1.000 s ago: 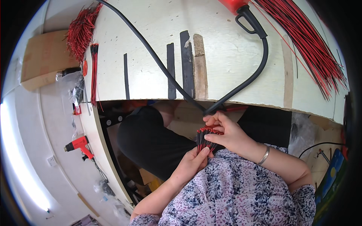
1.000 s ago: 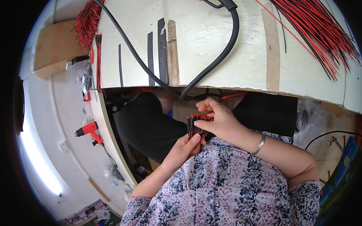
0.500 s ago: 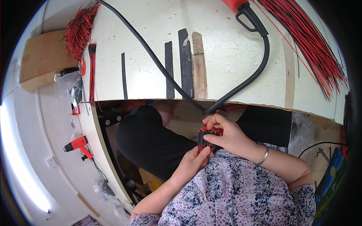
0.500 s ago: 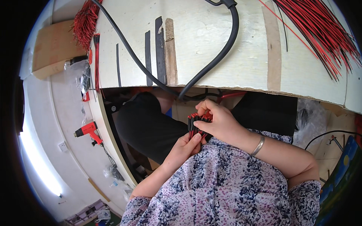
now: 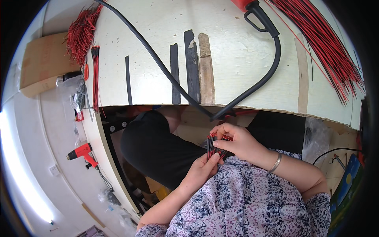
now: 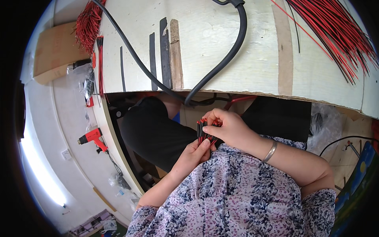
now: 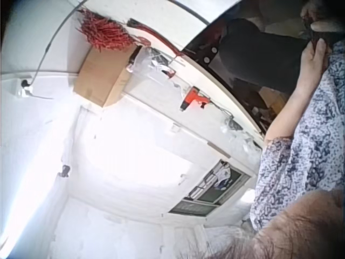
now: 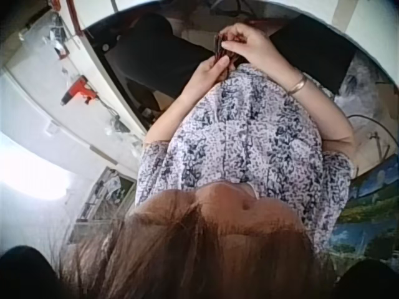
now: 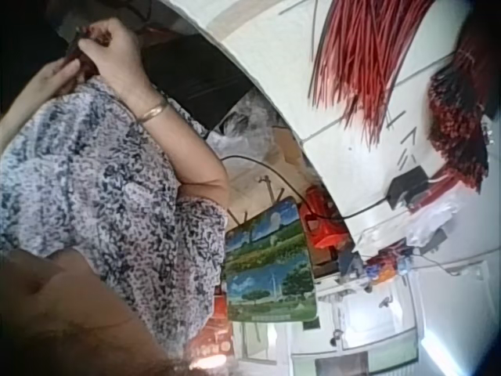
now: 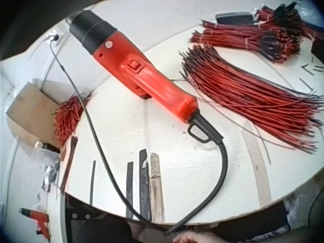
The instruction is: The person applies small black heat-shrink tubing segments to the ends of bundles of red electrical wires by hand.
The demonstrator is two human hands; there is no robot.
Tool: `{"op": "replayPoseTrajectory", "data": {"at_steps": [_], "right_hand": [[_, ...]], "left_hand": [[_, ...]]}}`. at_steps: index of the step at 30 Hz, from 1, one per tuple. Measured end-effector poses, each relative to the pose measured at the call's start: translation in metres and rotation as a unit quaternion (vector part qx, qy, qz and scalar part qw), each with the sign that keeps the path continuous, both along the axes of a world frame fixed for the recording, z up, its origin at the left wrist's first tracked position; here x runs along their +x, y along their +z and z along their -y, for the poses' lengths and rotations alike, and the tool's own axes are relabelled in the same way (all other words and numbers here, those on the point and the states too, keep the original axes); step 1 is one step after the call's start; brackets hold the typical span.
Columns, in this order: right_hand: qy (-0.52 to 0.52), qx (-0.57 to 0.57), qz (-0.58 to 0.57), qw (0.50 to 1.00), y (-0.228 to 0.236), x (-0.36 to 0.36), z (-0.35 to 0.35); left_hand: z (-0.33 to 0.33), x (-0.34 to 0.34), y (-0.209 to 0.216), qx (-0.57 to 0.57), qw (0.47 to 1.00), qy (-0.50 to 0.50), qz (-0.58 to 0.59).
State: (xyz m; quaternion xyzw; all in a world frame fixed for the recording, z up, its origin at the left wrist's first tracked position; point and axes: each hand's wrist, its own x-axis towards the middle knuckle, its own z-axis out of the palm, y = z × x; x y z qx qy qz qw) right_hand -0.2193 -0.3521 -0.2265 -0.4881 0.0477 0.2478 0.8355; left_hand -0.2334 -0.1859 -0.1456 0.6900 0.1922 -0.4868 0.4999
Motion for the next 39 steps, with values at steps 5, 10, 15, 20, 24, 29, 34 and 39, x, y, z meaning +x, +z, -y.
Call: {"op": "replayPoseTrajectory", "data": {"at_steps": [5,10,15,20,24,29,34,39], "right_hand": [[0.018,0.077,-0.090,0.993,0.007,0.002,0.003],[0.022,0.119,-0.143,0.982,0.007,0.002,0.004],[0.013,0.112,-0.125,0.986,0.008,0.006,0.007],[0.077,0.082,-0.097,0.989,0.007,0.006,0.002],[0.146,0.108,-0.129,0.975,0.005,0.010,0.005],[0.064,0.152,-0.147,0.975,0.000,0.004,0.000],[0.082,0.180,-0.141,0.970,-0.003,0.007,0.013],[0.036,0.167,-0.135,0.976,0.001,0.001,0.018]], "left_hand": [[0.000,0.000,0.001,-0.008,1.000,-0.003,0.002],[-0.001,-0.001,0.000,-0.003,1.000,-0.011,0.007],[0.001,-0.001,0.001,0.001,1.000,-0.001,0.001],[0.001,0.000,0.001,0.013,1.000,-0.008,-0.012],[-0.004,-0.004,-0.005,-0.014,0.999,-0.027,-0.011],[-0.002,-0.006,-0.007,-0.030,0.999,-0.023,-0.009],[-0.002,-0.004,-0.001,-0.016,1.000,-0.018,0.004],[0.000,-0.005,-0.001,-0.021,1.000,-0.003,0.000]]}}
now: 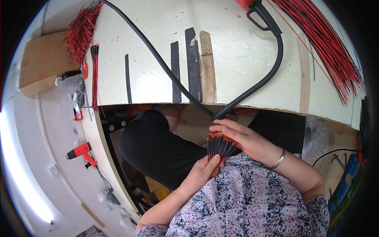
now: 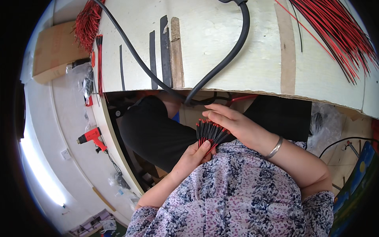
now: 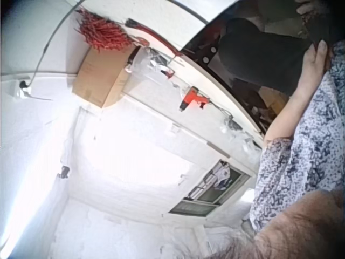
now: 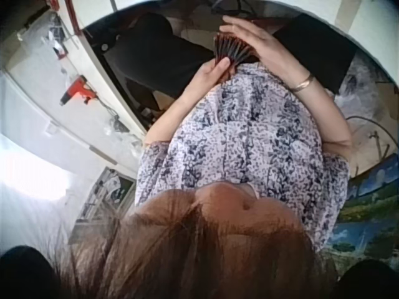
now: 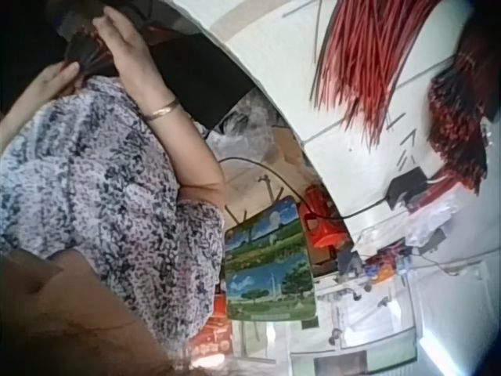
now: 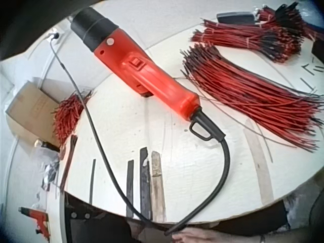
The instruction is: The person applies small black heat-shrink tubing segments to the ends of bundles of red electrical wires by hand.
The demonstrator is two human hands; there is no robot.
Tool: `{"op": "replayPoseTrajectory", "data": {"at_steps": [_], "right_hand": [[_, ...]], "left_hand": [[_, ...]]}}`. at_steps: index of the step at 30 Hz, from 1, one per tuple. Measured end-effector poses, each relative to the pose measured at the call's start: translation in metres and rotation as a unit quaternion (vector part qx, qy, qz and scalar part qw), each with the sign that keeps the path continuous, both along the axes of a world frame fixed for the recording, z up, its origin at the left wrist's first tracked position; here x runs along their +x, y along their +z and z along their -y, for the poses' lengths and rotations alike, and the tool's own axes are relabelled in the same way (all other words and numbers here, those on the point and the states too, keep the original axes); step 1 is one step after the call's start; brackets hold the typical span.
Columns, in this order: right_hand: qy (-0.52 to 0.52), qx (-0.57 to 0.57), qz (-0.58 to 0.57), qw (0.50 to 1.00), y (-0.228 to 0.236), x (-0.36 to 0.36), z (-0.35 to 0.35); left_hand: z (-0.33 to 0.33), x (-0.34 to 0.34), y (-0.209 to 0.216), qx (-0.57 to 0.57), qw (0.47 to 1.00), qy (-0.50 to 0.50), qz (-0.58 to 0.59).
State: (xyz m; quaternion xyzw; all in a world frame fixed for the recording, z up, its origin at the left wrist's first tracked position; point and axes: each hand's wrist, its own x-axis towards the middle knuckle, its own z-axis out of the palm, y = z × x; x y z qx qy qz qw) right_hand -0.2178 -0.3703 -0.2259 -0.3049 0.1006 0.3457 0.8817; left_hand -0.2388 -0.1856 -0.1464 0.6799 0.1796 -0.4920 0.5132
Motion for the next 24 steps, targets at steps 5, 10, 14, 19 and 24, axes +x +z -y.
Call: {"op": "replayPoseTrajectory", "data": {"at_steps": [5,10,14,19,24], "right_hand": [[0.045,-0.093,0.131,0.986,0.012,-0.002,-0.005],[0.035,-0.041,0.068,0.996,0.008,-0.003,-0.007],[0.014,-0.001,0.034,0.999,0.006,-0.003,-0.007],[-0.025,0.091,-0.085,0.992,-0.001,0.000,0.000],[-0.030,0.084,-0.111,0.990,0.004,-0.005,0.001]], "left_hand": [[0.000,0.002,0.003,0.008,1.000,0.004,-0.006],[0.001,0.000,0.002,0.014,1.000,0.011,0.004],[0.000,0.001,0.002,0.013,1.000,0.013,0.004],[0.000,0.003,0.005,0.011,0.999,0.031,-0.001],[0.001,0.011,0.018,0.031,0.995,0.098,-0.016]]}}
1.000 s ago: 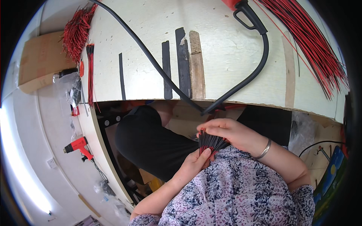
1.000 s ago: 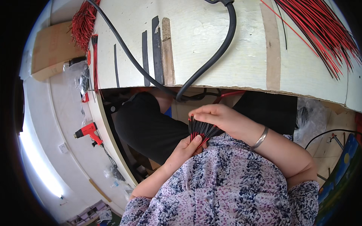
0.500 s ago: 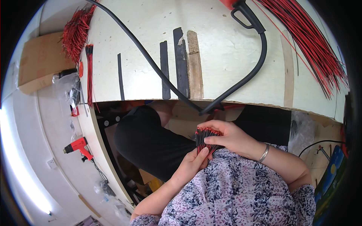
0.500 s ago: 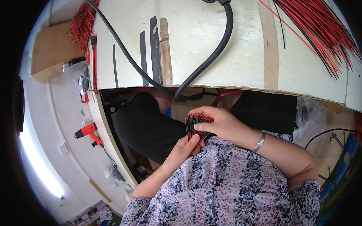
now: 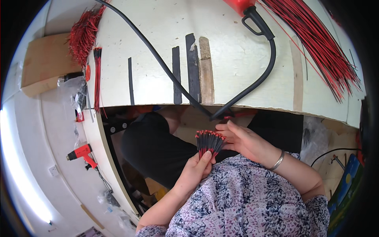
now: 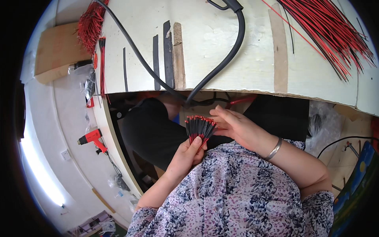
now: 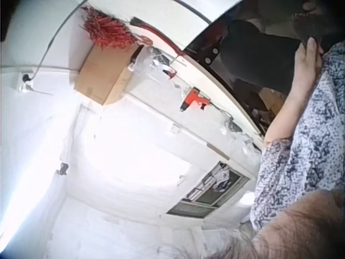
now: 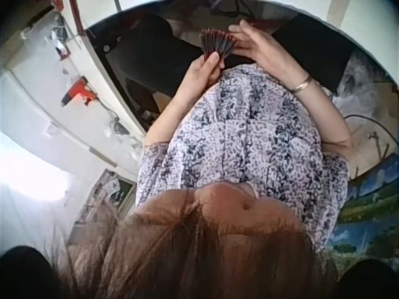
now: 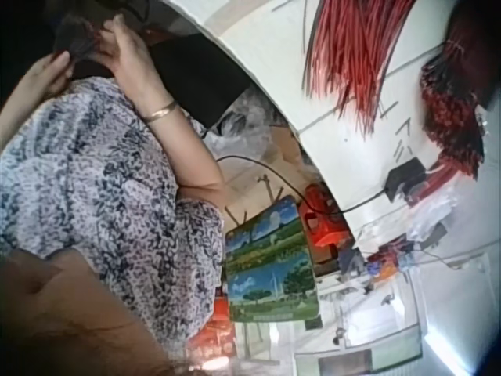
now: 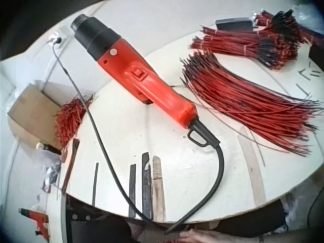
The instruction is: The person applies small black heat-shrink tubing segments to the ends of bundles of red electrical wires by hand.
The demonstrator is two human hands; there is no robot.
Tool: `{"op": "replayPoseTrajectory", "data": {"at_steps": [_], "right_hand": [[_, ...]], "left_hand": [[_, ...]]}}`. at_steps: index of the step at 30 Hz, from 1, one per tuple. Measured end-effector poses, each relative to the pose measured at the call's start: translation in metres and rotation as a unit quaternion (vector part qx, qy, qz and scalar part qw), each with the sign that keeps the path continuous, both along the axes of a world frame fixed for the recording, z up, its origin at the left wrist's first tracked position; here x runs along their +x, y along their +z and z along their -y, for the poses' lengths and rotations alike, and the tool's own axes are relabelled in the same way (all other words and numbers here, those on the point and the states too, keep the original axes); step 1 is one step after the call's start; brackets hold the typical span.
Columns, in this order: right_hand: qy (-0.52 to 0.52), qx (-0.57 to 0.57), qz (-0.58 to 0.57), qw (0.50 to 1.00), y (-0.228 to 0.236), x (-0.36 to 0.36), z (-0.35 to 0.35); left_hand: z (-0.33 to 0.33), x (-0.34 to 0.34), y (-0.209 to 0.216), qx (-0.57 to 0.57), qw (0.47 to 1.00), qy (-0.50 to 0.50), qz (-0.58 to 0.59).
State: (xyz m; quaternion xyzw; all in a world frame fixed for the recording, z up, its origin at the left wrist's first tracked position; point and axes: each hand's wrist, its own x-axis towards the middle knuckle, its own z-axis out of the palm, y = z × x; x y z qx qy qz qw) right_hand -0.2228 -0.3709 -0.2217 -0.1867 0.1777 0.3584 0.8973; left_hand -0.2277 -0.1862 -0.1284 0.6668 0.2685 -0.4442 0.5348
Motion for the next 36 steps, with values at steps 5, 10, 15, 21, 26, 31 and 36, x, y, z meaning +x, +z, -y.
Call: {"op": "replayPoseTrajectory", "data": {"at_steps": [5,10,15,21,26,31,36], "right_hand": [[0.069,-0.082,0.104,0.989,0.014,-0.003,-0.005],[0.074,-0.040,0.117,0.989,0.019,-0.007,-0.019],[0.020,0.004,0.083,0.996,0.017,-0.016,-0.022],[0.026,0.098,0.058,0.993,0.013,-0.016,-0.013],[0.039,0.062,0.079,0.994,0.024,-0.018,-0.010],[0.037,0.016,0.112,0.993,0.021,-0.021,-0.016],[0.014,0.037,0.096,0.995,0.020,-0.022,-0.015]], "left_hand": [[-0.004,0.007,0.014,0.020,0.999,-0.001,0.042],[0.004,-0.006,0.016,0.026,0.998,-0.024,0.059],[0.007,-0.012,0.018,0.027,0.998,-0.007,0.059],[0.009,-0.012,0.027,0.026,0.998,-0.007,0.065],[0.009,-0.016,0.027,0.035,0.996,-0.011,0.080],[0.014,-0.023,0.023,0.056,0.993,-0.039,0.093],[0.012,-0.025,0.019,0.043,0.994,-0.024,0.096]]}}
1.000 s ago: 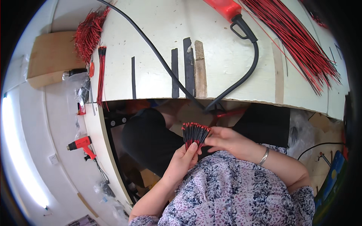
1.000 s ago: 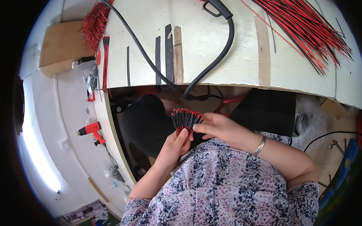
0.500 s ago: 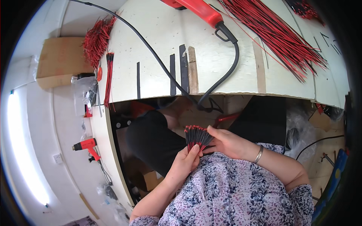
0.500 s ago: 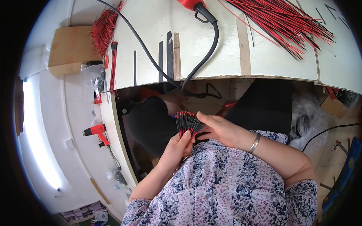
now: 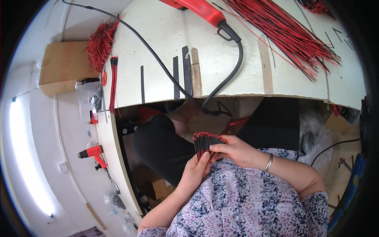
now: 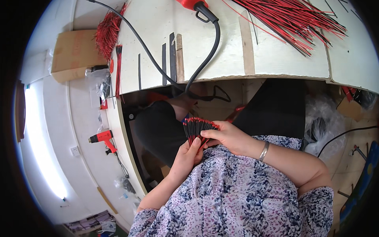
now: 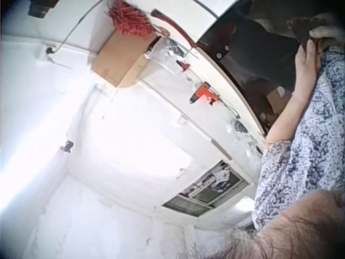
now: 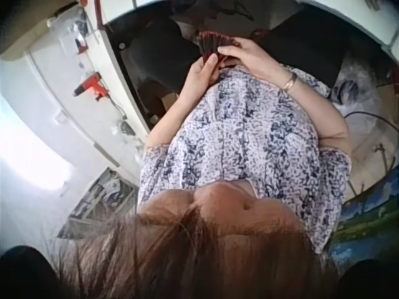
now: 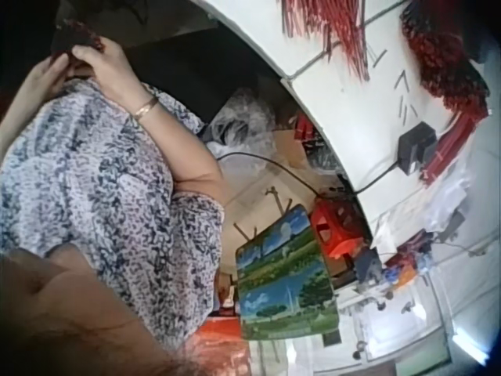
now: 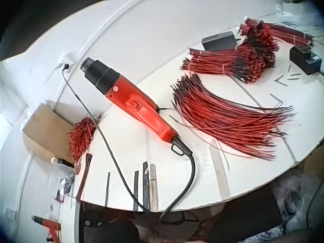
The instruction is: The person applies small black heat-shrink tubing segments to the ends of bundles of red electrical wires by hand.
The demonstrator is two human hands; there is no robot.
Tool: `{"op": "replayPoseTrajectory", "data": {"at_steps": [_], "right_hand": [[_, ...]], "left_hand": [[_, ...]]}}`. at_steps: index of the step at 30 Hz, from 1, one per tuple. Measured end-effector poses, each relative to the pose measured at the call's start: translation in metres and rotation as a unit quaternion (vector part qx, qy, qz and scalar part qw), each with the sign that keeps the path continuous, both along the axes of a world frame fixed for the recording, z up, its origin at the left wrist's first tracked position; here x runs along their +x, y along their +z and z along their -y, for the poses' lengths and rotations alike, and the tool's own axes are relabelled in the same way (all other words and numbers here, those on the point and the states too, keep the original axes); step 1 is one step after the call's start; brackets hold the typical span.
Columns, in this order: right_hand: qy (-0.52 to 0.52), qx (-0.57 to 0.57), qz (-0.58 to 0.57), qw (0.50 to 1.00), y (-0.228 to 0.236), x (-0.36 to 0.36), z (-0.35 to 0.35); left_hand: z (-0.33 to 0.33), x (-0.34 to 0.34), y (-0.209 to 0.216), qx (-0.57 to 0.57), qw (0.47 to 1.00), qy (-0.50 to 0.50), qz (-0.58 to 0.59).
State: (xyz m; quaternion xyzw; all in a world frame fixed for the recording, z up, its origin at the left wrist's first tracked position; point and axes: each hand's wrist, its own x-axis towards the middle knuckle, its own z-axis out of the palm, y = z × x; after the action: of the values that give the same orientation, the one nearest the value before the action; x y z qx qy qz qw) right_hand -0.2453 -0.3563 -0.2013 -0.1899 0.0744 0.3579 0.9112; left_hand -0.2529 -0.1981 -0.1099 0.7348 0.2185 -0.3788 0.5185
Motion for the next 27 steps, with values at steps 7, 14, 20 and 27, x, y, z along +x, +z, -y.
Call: {"op": "replayPoseTrajectory", "data": {"at_steps": [7,14,20,27], "right_hand": [[0.004,-0.014,-0.019,1.000,-0.006,0.003,-0.002],[-0.014,-0.095,0.014,0.995,-0.013,0.005,-0.004],[-0.045,-0.091,0.011,0.995,-0.010,0.007,-0.005],[-0.043,-0.137,0.012,0.990,-0.012,0.008,-0.006]], "left_hand": [[-0.003,0.000,-0.009,0.000,1.000,0.005,0.017],[-0.002,0.000,-0.013,0.010,0.999,0.030,0.026],[-0.005,0.003,-0.016,0.000,0.999,0.043,0.021],[-0.006,0.004,-0.017,-0.010,0.998,0.056,0.009]]}}
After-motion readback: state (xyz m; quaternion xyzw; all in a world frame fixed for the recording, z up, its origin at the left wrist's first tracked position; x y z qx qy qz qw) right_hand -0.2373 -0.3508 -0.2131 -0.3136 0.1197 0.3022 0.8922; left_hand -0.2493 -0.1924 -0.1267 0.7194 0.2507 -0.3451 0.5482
